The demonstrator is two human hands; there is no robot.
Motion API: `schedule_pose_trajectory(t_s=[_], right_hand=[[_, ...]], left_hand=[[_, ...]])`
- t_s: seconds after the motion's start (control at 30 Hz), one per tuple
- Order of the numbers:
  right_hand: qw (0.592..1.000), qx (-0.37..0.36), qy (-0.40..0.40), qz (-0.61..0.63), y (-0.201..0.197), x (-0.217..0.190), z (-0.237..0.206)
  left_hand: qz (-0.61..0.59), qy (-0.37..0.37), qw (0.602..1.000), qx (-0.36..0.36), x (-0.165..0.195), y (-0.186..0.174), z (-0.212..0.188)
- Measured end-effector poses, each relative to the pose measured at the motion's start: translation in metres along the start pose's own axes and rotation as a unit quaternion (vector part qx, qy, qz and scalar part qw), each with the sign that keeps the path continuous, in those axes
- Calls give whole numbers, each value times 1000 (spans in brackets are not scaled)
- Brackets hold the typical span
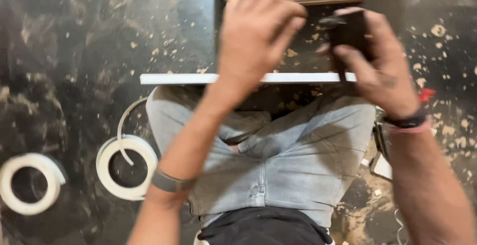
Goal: The person sits on the workshop floor and applies white edge banding tape to the edges of wood panels. They press the tape along a board edge with a hand-held heated edge banding iron, trim the ends and excess with a small blade, and set finished panels aside while starting the next board.
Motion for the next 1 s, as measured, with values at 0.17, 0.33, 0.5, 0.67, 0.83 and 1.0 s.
schedule_pose_trajectory(t_s=[0.17,0.33,0.5,0.67,0.83,1.0], right_hand=[[715,-154,-216,-647,-14,23,8],[671,-334,-182,-636,5,75,-8],[670,-371,-245,-595,42,74,-11],[649,-406,-256,-590,70,64,-3],[670,-419,-252,-558,122,46,8],[731,-405,-288,-468,238,5,23]], left_hand=[[322,17,940,-108,-127,-106,-62],[171,-336,924,-68,-194,-182,-150],[78,-398,914,-21,-182,-174,-190],[82,-384,919,22,-178,-175,-193],[87,-378,921,24,-179,-174,-194],[95,-398,912,30,-186,-173,-200]])
Point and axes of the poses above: each hand's wrist, its own z-axis towards the middle knuckle, its own y-axis out of the palm, x = y × z, the point moved 8 cm from there along z, towards the middle knuckle, and after that the axes turned 15 degrees about x, right-handed, at the moved point
